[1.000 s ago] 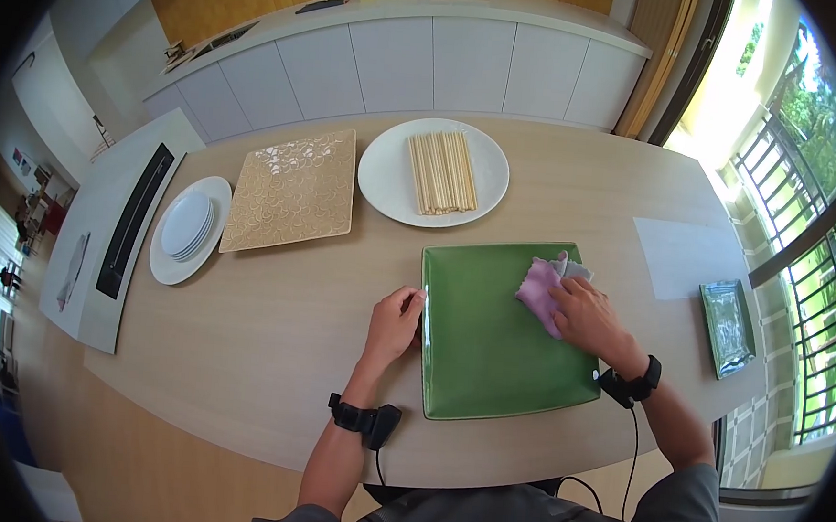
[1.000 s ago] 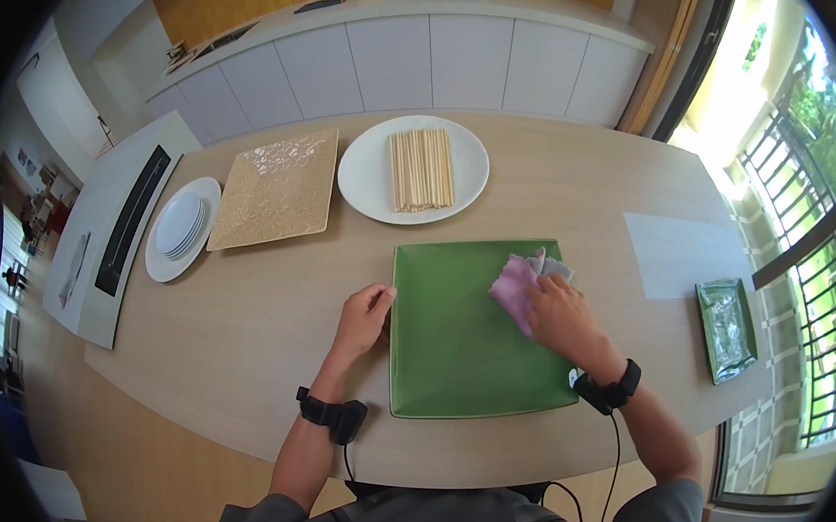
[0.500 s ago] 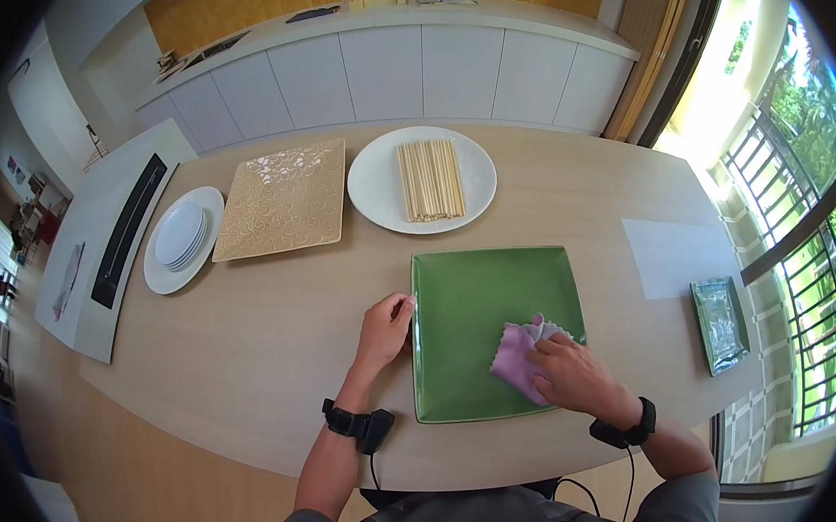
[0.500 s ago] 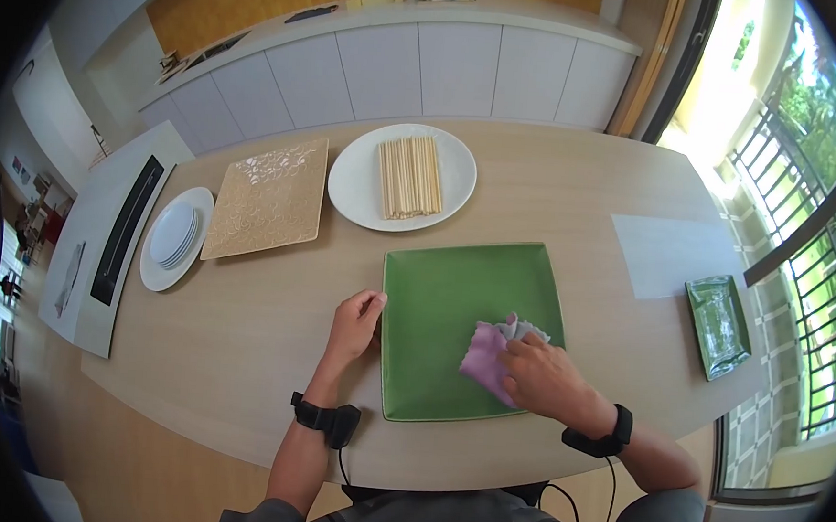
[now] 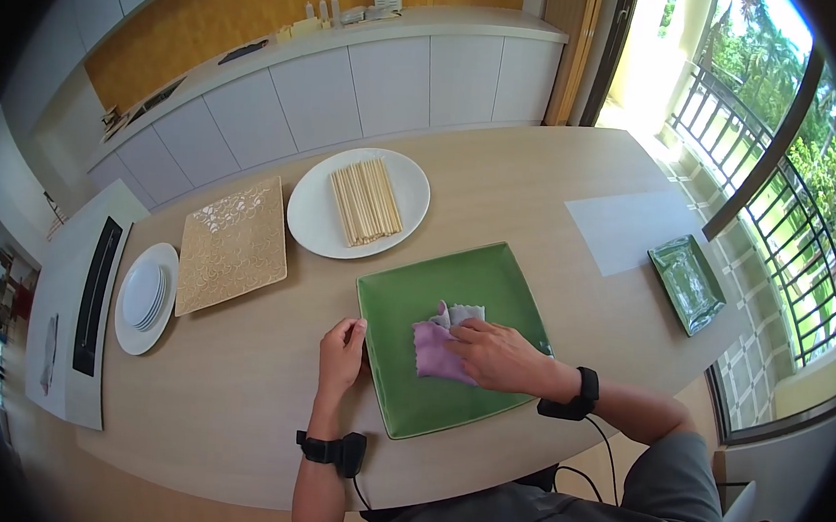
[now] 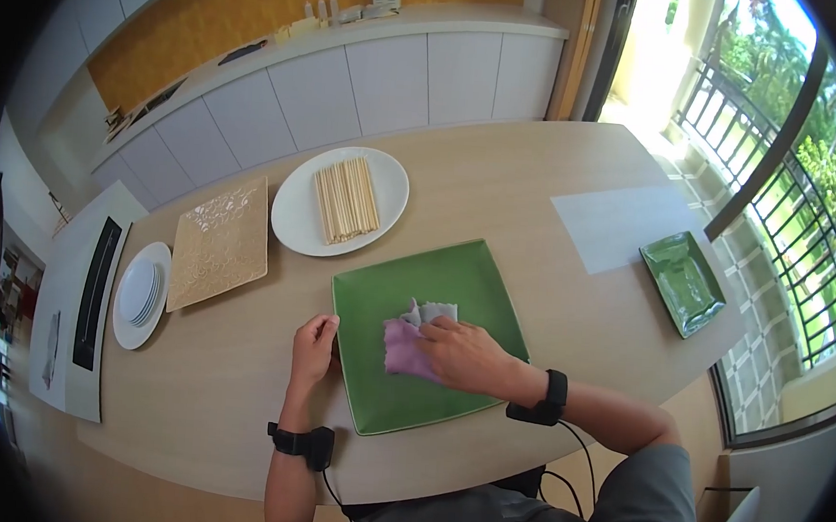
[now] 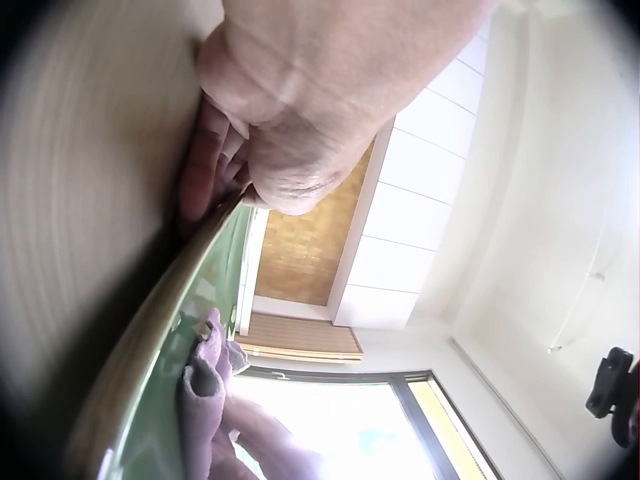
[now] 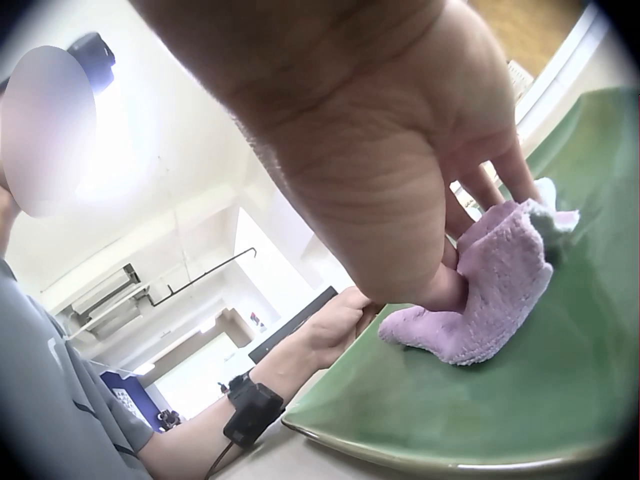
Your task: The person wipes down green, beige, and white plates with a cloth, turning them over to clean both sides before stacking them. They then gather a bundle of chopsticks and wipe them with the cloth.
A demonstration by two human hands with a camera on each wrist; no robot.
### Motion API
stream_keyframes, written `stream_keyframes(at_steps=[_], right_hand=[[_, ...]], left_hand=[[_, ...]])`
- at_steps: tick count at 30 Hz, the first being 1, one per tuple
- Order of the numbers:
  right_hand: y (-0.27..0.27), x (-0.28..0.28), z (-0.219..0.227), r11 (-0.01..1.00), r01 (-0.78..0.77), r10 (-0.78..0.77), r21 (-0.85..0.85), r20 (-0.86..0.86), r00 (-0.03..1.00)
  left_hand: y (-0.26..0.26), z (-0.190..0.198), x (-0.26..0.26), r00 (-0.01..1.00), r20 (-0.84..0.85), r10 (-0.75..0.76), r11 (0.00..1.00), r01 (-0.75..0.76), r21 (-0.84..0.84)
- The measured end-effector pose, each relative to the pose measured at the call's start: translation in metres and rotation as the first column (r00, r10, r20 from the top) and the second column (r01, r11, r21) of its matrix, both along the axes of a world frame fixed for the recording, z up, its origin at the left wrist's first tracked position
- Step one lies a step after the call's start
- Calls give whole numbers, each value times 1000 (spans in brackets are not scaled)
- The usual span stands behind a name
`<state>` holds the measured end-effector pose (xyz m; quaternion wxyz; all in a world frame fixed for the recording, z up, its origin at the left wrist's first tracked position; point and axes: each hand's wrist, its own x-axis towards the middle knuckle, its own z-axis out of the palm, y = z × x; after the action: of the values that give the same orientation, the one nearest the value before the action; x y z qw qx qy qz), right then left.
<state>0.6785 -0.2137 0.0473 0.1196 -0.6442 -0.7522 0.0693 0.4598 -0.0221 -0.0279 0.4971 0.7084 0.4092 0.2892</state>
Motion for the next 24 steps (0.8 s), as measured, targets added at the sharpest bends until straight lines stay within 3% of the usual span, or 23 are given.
stream_keyframes(at_steps=[4, 6, 8, 12, 18, 20, 24], right_hand=[[11, 7, -3, 1000, 15, -16, 18, 36, 999], [13, 14, -5, 999, 28, -29, 26, 42, 999], [15, 22, -7, 983, 9, -25, 181, 92, 995], [12, 39, -13, 978, 66, -86, 200, 89, 992], [-5, 49, -6, 978, 152, -172, 143, 138, 975], [-12, 51, -5, 978, 210, -205, -12, 162, 965], [-27, 44, 5, 971, 231, -216, -61, 180, 959]], left_hand=[[5, -11, -2, 999, 24, -40, 997, 39, 74], [7, -16, -3, 999, 32, -36, 999, 36, 26], [3, -9, -1, 999, 45, -24, 1000, 25, -18], [0, -1, -1, 999, 35, -4, 999, 5, -47], [0, 0, 0, 998, 60, -26, 999, 25, 22], [2, -6, -1, 997, 65, -30, 999, 27, 41], [3, -9, 0, 997, 72, -32, 998, 27, 65]])
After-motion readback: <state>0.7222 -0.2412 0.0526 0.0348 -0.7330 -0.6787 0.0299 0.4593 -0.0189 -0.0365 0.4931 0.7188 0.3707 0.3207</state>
